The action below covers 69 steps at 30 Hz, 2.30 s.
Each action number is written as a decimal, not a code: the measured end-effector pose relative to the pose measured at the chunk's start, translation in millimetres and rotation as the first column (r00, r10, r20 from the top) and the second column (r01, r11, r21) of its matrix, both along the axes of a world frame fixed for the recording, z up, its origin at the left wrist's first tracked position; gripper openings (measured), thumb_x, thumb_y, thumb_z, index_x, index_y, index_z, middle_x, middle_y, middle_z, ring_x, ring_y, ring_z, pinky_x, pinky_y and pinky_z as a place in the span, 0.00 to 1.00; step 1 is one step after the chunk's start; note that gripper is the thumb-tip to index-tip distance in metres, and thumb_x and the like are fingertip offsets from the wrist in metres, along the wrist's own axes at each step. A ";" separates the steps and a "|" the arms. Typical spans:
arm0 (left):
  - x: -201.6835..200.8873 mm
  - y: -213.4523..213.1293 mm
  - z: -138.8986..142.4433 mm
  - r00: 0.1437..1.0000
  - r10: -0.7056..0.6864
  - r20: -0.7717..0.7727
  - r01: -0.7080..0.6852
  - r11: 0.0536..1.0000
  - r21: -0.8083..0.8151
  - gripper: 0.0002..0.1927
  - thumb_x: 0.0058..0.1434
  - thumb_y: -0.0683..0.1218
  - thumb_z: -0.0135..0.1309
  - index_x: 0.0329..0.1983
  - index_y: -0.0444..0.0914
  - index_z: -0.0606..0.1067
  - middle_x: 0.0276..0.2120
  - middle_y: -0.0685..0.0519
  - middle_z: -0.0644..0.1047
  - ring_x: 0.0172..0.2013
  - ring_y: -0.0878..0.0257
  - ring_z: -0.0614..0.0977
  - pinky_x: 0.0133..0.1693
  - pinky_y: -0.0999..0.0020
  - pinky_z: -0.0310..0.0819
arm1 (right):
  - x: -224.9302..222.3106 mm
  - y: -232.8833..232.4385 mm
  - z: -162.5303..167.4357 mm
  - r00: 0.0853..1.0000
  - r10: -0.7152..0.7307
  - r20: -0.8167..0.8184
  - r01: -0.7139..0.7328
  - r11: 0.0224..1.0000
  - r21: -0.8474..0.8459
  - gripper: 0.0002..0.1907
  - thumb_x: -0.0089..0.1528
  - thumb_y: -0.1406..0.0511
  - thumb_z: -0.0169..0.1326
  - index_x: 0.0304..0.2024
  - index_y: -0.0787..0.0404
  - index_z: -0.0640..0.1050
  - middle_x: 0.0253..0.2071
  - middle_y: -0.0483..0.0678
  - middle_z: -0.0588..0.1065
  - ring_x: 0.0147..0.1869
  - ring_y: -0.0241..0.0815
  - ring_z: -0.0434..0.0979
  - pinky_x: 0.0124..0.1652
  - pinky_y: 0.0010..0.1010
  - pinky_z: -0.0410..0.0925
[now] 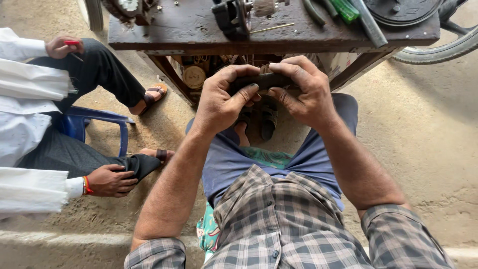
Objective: The person sits on the ground and works on a small electric motor placed on a low wooden table. They use a metal file to smooth the motor's armature, wipe the component with a cloth, and apply lubricant from an orange oil can.
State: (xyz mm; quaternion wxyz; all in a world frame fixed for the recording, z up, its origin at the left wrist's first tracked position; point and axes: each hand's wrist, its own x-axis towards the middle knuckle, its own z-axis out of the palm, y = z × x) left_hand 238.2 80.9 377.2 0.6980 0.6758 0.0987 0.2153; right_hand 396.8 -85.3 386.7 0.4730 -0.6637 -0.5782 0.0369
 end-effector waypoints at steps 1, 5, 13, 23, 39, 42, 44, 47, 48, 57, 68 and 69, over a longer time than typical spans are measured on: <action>9.0 -2.1 0.9 1.000 0.000 -0.015 -0.001 0.999 -0.038 0.13 0.69 0.35 0.58 0.56 0.34 0.77 0.46 0.51 0.79 0.41 0.67 0.85 0.42 0.75 0.82 | 7.7 -1.6 0.1 1.000 -0.020 -0.011 0.021 1.000 0.010 0.24 0.64 0.64 0.69 0.60 0.60 0.78 0.56 0.51 0.75 0.60 0.44 0.79 0.57 0.32 0.76; 42.4 -12.0 0.1 0.997 0.005 -0.079 -0.028 0.958 -0.285 0.16 0.66 0.36 0.59 0.57 0.34 0.77 0.46 0.48 0.80 0.39 0.65 0.85 0.42 0.73 0.82 | 44.2 -7.9 -4.4 0.993 -0.044 -0.113 0.046 0.999 0.013 0.22 0.63 0.63 0.70 0.57 0.61 0.79 0.50 0.51 0.77 0.50 0.43 0.80 0.48 0.29 0.75; 85.3 -10.7 -5.7 0.995 0.010 -0.096 -0.001 0.995 0.095 0.25 0.60 0.36 0.67 0.60 0.36 0.74 0.51 0.54 0.78 0.52 0.67 0.79 0.55 0.72 0.78 | 103.0 -8.6 -23.1 0.991 0.041 -0.131 -0.048 0.997 -0.054 0.17 0.68 0.59 0.64 0.52 0.65 0.80 0.40 0.50 0.80 0.43 0.35 0.81 0.41 0.27 0.73; 142.8 34.7 -11.3 0.991 -0.118 -0.070 0.111 0.989 -0.096 0.22 0.65 0.35 0.64 0.60 0.37 0.73 0.49 0.57 0.76 0.50 0.70 0.78 0.52 0.76 0.78 | 154.6 31.4 -28.0 0.984 -0.056 -0.169 0.049 0.998 -0.045 0.16 0.72 0.57 0.57 0.42 0.65 0.80 0.31 0.48 0.76 0.31 0.35 0.78 0.32 0.26 0.69; 150.8 31.4 -61.5 0.941 0.327 -0.089 -0.312 0.938 0.153 0.15 0.71 0.39 0.52 0.59 0.39 0.67 0.32 0.53 0.80 0.29 0.70 0.79 0.35 0.74 0.73 | 107.1 42.7 -17.0 0.961 -0.170 0.216 0.188 0.980 -0.067 0.19 0.65 0.57 0.66 0.47 0.66 0.79 0.43 0.52 0.75 0.46 0.47 0.74 0.46 0.38 0.69; 141.3 27.2 -54.0 0.939 0.341 -0.045 -0.330 0.931 0.157 0.14 0.73 0.40 0.52 0.59 0.40 0.66 0.30 0.52 0.79 0.27 0.69 0.80 0.32 0.73 0.73 | 90.0 54.2 -12.7 0.930 -0.060 0.363 0.138 0.971 -0.193 0.19 0.62 0.66 0.63 0.53 0.67 0.78 0.46 0.54 0.76 0.48 0.50 0.76 0.48 0.41 0.70; 136.9 26.6 -51.0 0.951 0.307 -0.029 -0.302 0.946 0.114 0.13 0.74 0.41 0.50 0.59 0.40 0.66 0.29 0.53 0.80 0.27 0.69 0.81 0.31 0.74 0.74 | 86.1 61.8 -18.1 0.897 -0.050 0.439 0.164 0.960 -0.227 0.19 0.61 0.71 0.61 0.55 0.66 0.78 0.46 0.53 0.76 0.48 0.51 0.77 0.48 0.42 0.71; 127.4 41.0 -54.3 0.974 0.195 -0.114 -0.193 0.981 0.029 0.16 0.72 0.49 0.54 0.59 0.41 0.67 0.33 0.52 0.82 0.33 0.65 0.83 0.36 0.65 0.77 | 97.1 68.3 -29.8 0.899 -0.064 0.433 0.159 0.969 -0.188 0.14 0.62 0.71 0.61 0.50 0.64 0.78 0.44 0.53 0.76 0.47 0.50 0.78 0.47 0.41 0.73; 125.8 48.7 -57.8 0.933 0.359 -0.015 -0.341 0.897 0.283 0.18 0.70 0.52 0.57 0.59 0.43 0.67 0.39 0.51 0.80 0.40 0.61 0.80 0.44 0.60 0.75 | 106.3 69.6 -32.5 0.922 -0.086 0.378 0.163 0.971 -0.177 0.11 0.65 0.71 0.60 0.50 0.63 0.77 0.46 0.53 0.77 0.49 0.49 0.79 0.48 0.38 0.75; 156.4 128.6 -108.4 0.790 0.603 0.114 -0.497 0.519 0.696 0.53 0.52 0.62 0.74 0.75 0.54 0.56 0.72 0.38 0.49 0.71 0.40 0.63 0.68 0.48 0.69 | 182.9 91.3 -20.8 0.971 -0.234 -0.039 0.232 0.971 -0.059 0.08 0.71 0.76 0.56 0.52 0.66 0.73 0.44 0.51 0.80 0.45 0.39 0.82 0.45 0.27 0.74; 164.6 168.2 -95.5 0.944 0.295 -0.147 -0.134 0.751 0.646 0.52 0.47 0.50 0.78 0.75 0.53 0.65 0.72 0.45 0.56 0.65 0.47 0.73 0.63 0.52 0.70 | 175.4 113.3 5.7 0.950 -0.050 0.308 0.066 0.997 -0.040 0.10 0.71 0.80 0.53 0.53 0.67 0.76 0.57 0.54 0.79 0.58 0.47 0.82 0.58 0.33 0.74; 168.6 174.0 -90.3 0.956 0.246 -0.160 -0.083 0.749 0.658 0.52 0.44 0.48 0.78 0.74 0.53 0.66 0.71 0.45 0.59 0.65 0.47 0.73 0.62 0.53 0.69 | 175.7 113.7 7.2 0.929 -0.052 0.367 0.071 0.997 -0.039 0.10 0.70 0.80 0.53 0.52 0.67 0.77 0.57 0.54 0.79 0.59 0.49 0.82 0.59 0.36 0.74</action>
